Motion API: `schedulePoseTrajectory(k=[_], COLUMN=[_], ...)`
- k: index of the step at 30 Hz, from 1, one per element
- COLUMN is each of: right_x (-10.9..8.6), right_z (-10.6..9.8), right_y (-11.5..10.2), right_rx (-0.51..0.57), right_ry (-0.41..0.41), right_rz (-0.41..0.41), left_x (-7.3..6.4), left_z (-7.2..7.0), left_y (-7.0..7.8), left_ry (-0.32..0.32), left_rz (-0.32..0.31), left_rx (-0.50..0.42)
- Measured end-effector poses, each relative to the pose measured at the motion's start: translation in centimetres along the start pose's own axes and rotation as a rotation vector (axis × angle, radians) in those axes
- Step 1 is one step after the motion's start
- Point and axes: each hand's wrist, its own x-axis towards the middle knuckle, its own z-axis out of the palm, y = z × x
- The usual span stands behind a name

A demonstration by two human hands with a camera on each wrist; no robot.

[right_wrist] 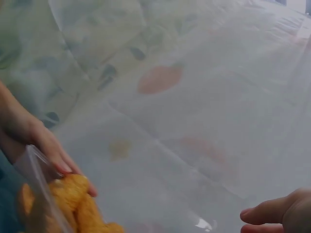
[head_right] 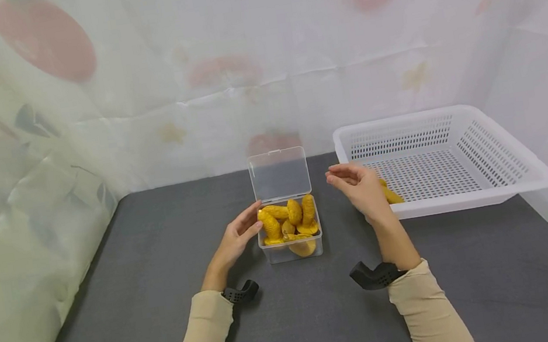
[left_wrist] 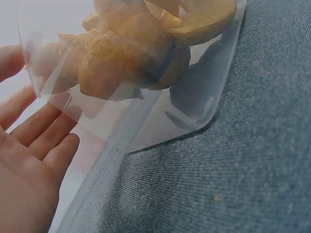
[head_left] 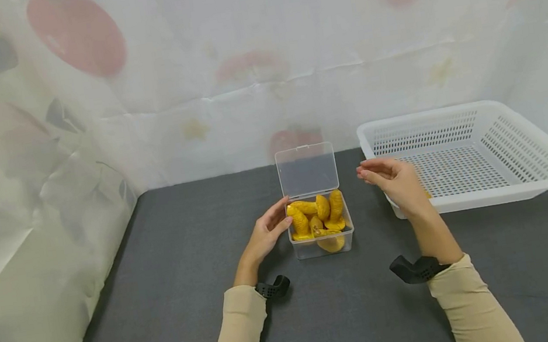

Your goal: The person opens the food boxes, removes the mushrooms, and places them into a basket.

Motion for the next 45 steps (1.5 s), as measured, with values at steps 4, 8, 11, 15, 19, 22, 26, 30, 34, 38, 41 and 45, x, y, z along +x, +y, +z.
schedulePoseTrajectory(k=[4, 8, 11, 15, 19, 22, 26, 30, 34, 38, 41, 45], right_x=[0.1, 0.2, 0.2, 0.3, 0.6, 0.8, 1.0, 1.0, 0.7, 0.5, 0.5, 0.6], right_z=[1.5, 3.2, 4.3, 5.5, 6.1, 6.3, 6.3, 6.3, 6.5, 6.9, 7.2, 7.4], right_y=[0.7, 1.3, 1.4, 1.5, 1.6, 1.7, 1.8, 2.0, 2.2, 2.5, 2.8, 3.0], right_rx=[-0.039, -0.146, -0.196, -0.243, -0.329, -0.380, -0.420, -0.450, -0.475, -0.498, -0.513, -0.545], right_ry=[-0.054, -0.117, -0.163, -0.202, -0.192, -0.169, -0.159, -0.181, -0.204, -0.200, -0.185, -0.174], right_rz=[0.023, 0.045, 0.024, -0.033, -0.064, -0.071, -0.069, -0.067, -0.072, -0.094, -0.122, -0.144], left_x=[0.0, 0.0, 0.0, -0.1, -0.1, -0.1, -0.1, -0.1, -0.1, -0.1, 0.0, 0.0], left_z=[0.2, 0.3, 0.4, 0.3, 0.3, 0.3, 0.3, 0.3, 0.1, 0.0, 0.0, 0.1], left_y=[-0.1, -0.1, -0.1, -0.2, -0.2, -0.1, -0.1, -0.1, -0.1, -0.2, -0.2, -0.2], left_ry=[-0.014, -0.010, -0.007, -0.012, -0.006, -0.002, 0.003, 0.008, 0.010, 0.012, 0.013, 0.014], left_rz=[-0.010, -0.016, -0.012, -0.004, -0.005, 0.000, 0.005, -0.003, -0.006, 0.003, 0.006, 0.003], left_rx=[-0.004, -0.004, -0.004, -0.001, 0.002, 0.003, 0.003, 0.001, -0.002, 0.000, 0.001, 0.004])
